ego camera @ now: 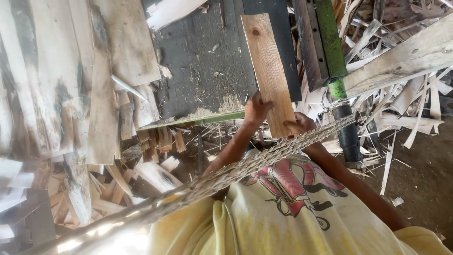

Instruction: Cutting thin wood or bark sheets into strips using a large manual guillotine shear.

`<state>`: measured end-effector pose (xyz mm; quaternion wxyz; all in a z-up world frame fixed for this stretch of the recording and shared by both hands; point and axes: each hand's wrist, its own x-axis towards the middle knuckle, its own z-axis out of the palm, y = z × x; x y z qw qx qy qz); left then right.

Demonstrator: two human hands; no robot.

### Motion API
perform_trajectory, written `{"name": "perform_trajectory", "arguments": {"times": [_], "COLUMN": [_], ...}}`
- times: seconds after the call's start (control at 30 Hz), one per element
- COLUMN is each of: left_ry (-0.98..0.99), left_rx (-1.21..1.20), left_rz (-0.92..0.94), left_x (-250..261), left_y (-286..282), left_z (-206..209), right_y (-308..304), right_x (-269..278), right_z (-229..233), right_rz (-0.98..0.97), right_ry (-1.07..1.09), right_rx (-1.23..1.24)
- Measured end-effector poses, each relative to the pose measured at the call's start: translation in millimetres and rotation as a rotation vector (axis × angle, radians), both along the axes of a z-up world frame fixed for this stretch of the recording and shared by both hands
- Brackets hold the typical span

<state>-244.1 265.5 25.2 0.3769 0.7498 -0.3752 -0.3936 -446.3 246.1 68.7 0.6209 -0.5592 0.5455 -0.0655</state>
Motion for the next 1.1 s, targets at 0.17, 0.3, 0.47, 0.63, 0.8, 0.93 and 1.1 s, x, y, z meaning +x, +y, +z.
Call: {"name": "perform_trajectory", "arguments": {"times": [0.17, 0.3, 0.47, 0.63, 0.8, 0.93, 1.1], "left_ry": [0.484, 0.651, 0.549, 0.471, 0.535, 0.567, 0.851], "left_rx": [0.160, 0.121, 0.152, 0.159, -0.036, -0.092, -0.325], "left_rz": [-0.012, 0.082, 0.210, 0.266, 0.348, 0.373, 0.593], "left_x": [-12, -15, -26, -18, 10, 23, 28], "left_y": [15, 17, 15, 9, -11, -13, 3], "left_z": [15, 15, 5, -23, 35, -11, -24], "right_y": [0, 3, -5, -5, 13, 18, 16], "right_x": [-10, -6, -10, -6, -24, -30, -34], "right_z": [-13, 8, -61, -35, -41, -8, -10], "right_rz": [-0.244, -0.220, -0.241, -0.003, 0.082, 0.421, 0.503], "right_ry": [-0.290, -0.336, -0.282, -0.165, -0.111, 0.025, 0.118], "right_rx": [0.034, 0.056, 0.124, -0.065, -0.161, -1.135, -1.510]}}
